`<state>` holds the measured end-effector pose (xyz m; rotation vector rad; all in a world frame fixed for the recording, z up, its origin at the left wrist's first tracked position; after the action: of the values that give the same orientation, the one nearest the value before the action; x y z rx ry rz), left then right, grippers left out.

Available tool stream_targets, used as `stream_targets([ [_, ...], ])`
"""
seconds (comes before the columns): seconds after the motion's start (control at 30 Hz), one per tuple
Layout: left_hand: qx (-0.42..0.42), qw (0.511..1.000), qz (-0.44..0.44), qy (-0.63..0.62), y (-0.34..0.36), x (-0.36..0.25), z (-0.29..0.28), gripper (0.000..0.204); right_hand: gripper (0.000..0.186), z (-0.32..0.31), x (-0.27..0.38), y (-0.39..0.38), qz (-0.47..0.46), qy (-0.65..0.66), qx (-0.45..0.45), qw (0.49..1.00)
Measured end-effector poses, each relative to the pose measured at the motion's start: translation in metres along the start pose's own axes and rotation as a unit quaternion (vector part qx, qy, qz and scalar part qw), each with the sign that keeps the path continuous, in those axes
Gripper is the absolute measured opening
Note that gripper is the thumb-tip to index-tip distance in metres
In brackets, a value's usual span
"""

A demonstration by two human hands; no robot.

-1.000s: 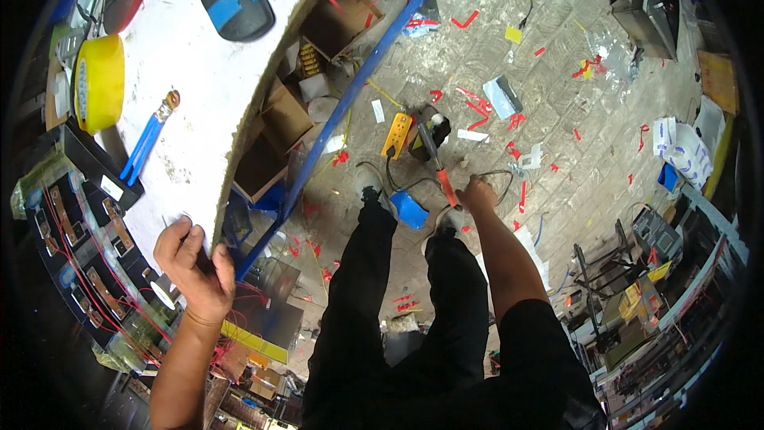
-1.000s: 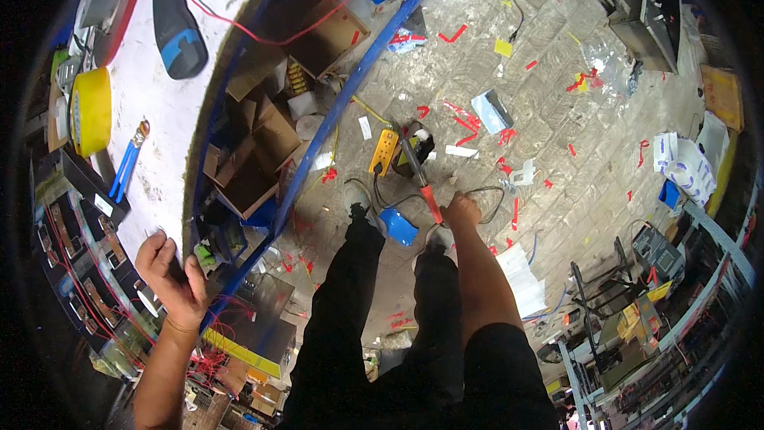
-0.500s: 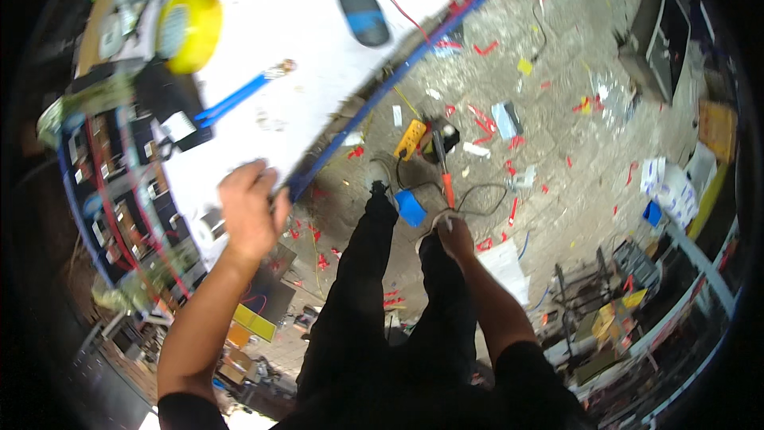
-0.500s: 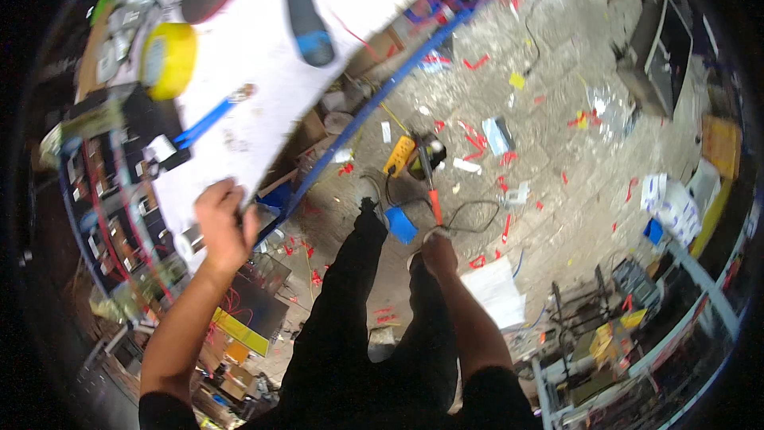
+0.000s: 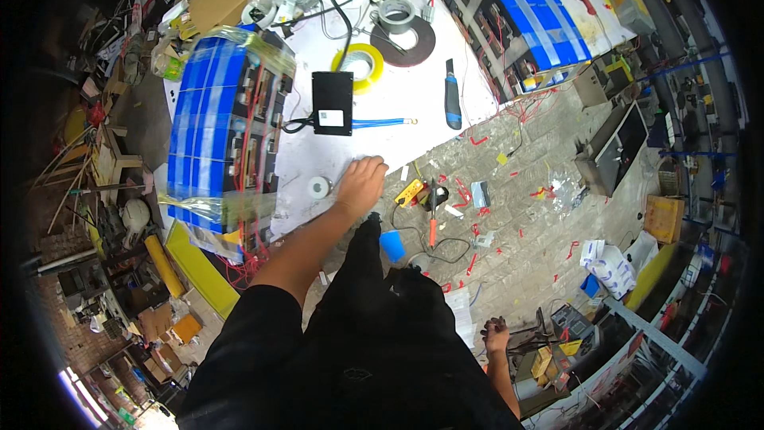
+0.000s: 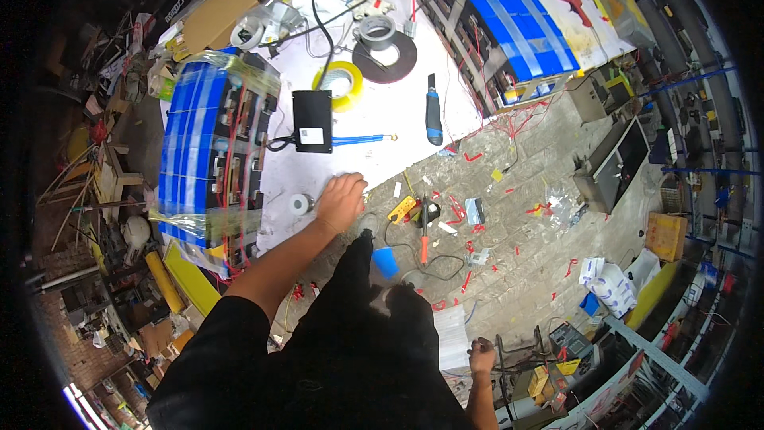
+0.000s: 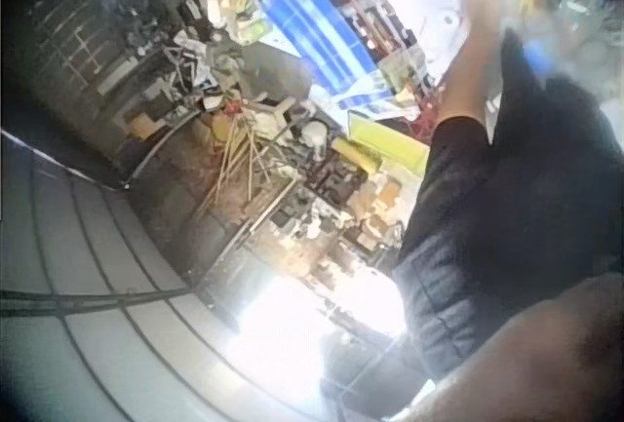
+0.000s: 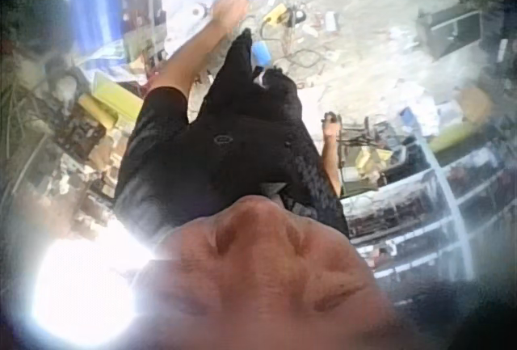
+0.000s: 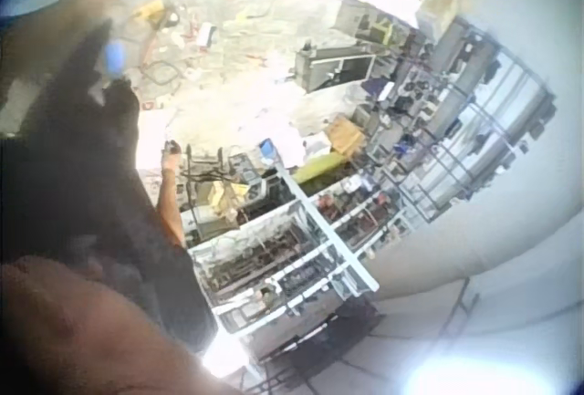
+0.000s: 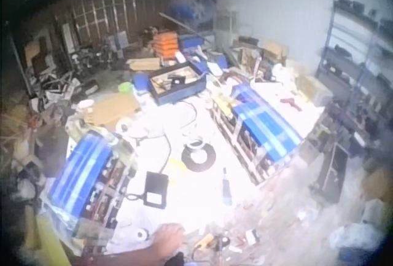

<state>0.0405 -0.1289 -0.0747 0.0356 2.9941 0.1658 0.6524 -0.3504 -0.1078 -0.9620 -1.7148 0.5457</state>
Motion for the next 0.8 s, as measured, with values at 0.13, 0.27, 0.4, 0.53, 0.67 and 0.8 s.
stream_targets([
  [0.13, -0.012, 0.991, -0.094, -0.090, -0.010, -0.013, -0.046, 0.050, 0.019, -0.003, 0.027, -0.062, 0.020, 0.091, -0.024, 0.995],
  [0.27, -0.087, 0.959, -0.241, -0.122, -0.013, 0.018, -0.069, 0.057, 0.007, 0.032, 0.031, -0.100, -0.037, 0.118, 0.038, 0.992],
  [0.4, -0.125, 0.923, -0.339, -0.132, 0.035, 0.080, -0.083, 0.067, 0.016, 0.028, -0.098, -0.065, -0.159, 0.077, 0.056, 0.983],
  [0.53, -0.105, 0.914, -0.372, -0.126, 0.077, 0.139, -0.066, 0.089, 0.016, 0.059, -0.087, -0.093, -0.110, 0.110, 0.030, 0.987],
  [0.67, 0.007, 0.887, -0.423, -0.187, 0.102, 0.175, -0.044, 0.095, 0.017, 0.075, -0.040, -0.140, -0.045, 0.143, -0.010, 0.989],
  [0.8, -0.001, 0.878, -0.430, -0.209, 0.109, 0.197, -0.019, 0.067, 0.017, 0.085, -0.028, -0.158, -0.019, 0.157, -0.029, 0.987],
])
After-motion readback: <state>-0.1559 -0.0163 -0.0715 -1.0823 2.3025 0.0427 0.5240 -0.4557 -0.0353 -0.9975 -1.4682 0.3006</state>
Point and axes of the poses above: each hand's wrist, its own y-axis towards the middle knuckle, its own z-axis out of the palm, x = y × z, the point moved 3 cm from there along y, towards the middle knuckle, and after that the axes turned 14 degrees about y, right-handed, at the moved point
